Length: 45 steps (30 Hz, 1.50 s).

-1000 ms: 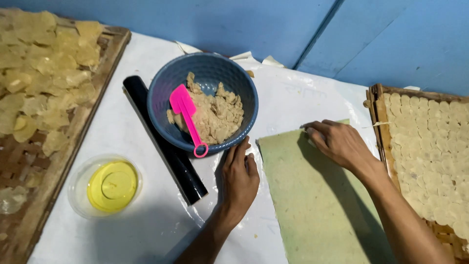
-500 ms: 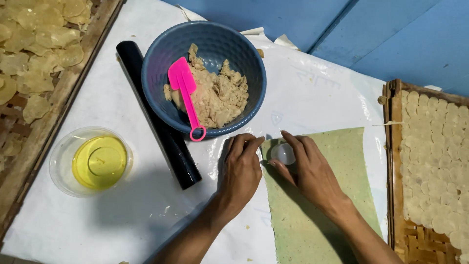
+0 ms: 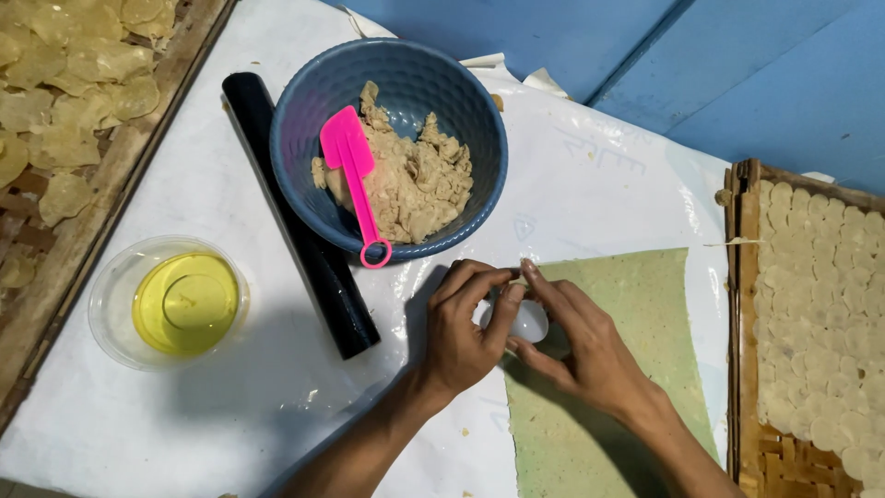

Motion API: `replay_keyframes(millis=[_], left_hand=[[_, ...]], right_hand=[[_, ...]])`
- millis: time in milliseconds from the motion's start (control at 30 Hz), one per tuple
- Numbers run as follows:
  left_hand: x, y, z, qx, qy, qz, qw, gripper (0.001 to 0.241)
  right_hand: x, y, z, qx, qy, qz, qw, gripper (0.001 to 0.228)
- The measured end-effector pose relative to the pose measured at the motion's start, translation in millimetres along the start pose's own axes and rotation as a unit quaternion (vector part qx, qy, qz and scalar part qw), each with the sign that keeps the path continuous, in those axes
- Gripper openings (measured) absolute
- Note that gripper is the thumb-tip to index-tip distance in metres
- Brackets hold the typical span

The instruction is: Rolling dough and cutting circles to make chips.

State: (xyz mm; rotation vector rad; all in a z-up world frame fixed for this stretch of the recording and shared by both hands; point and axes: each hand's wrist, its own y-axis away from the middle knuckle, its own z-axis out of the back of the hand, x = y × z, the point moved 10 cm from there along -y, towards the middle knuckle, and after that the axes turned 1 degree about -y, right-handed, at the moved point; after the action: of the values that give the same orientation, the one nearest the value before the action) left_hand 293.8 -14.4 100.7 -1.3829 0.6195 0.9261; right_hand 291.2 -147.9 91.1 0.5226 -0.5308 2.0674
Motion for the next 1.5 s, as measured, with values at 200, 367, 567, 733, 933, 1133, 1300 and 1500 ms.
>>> replay_keyframes(millis=[200,367,567,733,933,1133,1300,1500], left_hand=[[9,6,1,-0.017,0.025,0.042,0.999,0.017],[-5,10,4,-0.043,0.008,-0.013,0.999,0.011],[-9,4,17,-0.086,-0.099,-0.091,0.987,0.008],[1,2,19,-0.095,-0.124,-0.047,0.987,0.008],[20,6,19,-0.08,-0.148,0.012,0.986,0.006],[17,3,17,-0.067,-0.189,-0.004,0.98,0.02],[21,4,13,-0.055,-0.196,0.003,0.979,0.022],[23,3,9,-0.04,-0.195,0.008,0.98,0.019]], right_hand=[[-12,9,-14,0.054,0.017,-0.058,0.997,0.074],[-4,16,-14,0.037,0.006,-0.024,0.999,0.093],[-20,20,8,-0.062,0.035,-0.047,0.996,0.071],[-32,15,12,-0.108,0.114,-0.069,0.985,0.045],[-10,-5,-1,-0.069,0.139,-0.064,0.986,0.048],[-2,-9,-5,-0.059,0.183,-0.026,0.981,0.046],[-9,-16,-16,-0.02,0.202,-0.015,0.979,0.048],[-27,-29,-38,0.094,0.26,-0.075,0.958,0.052]])
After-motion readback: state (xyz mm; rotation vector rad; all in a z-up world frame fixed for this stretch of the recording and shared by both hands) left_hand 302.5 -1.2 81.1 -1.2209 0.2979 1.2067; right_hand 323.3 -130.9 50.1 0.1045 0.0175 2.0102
